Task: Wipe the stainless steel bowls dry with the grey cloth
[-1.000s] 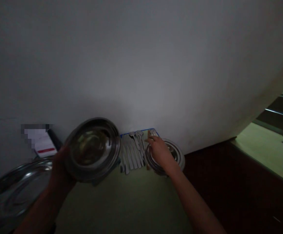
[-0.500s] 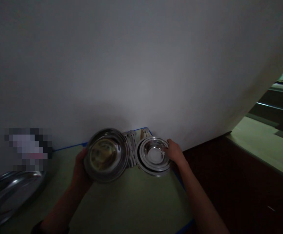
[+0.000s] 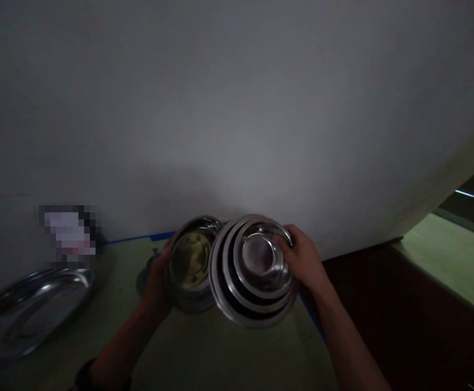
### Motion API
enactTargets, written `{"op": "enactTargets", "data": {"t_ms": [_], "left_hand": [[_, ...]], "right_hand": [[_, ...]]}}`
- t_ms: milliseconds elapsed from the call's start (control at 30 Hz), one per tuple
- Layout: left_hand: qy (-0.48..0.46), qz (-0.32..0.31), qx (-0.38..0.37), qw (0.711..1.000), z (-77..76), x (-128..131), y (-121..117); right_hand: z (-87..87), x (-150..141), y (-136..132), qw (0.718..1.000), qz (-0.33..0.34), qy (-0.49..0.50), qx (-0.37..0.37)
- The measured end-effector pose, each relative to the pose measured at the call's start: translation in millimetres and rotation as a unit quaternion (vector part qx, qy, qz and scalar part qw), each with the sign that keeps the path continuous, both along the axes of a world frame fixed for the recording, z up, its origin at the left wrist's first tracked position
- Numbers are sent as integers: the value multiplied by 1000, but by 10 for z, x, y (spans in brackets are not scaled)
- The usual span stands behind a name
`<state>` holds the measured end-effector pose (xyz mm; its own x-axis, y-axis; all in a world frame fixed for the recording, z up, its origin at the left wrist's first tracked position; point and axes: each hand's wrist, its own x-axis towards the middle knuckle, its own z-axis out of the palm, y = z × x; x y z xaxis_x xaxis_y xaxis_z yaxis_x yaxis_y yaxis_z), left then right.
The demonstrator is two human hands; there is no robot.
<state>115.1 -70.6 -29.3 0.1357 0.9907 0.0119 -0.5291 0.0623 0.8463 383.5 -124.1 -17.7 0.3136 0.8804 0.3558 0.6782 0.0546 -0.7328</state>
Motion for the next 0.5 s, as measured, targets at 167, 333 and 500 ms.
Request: {"op": "enactTargets", "data": {"t_ms": [167,333,500], "left_hand": [[-88,-14,-167,982,27,21,23],[-147,-5,-155,977,-55,40,35],[-127,-51,-137,981,-195,54,-13]], "right_hand": [[29,-518,356,996,39,69,49],[-281,-815,588,997,63,-3,32],[-404,-783,485,971,188,108,-102]]}}
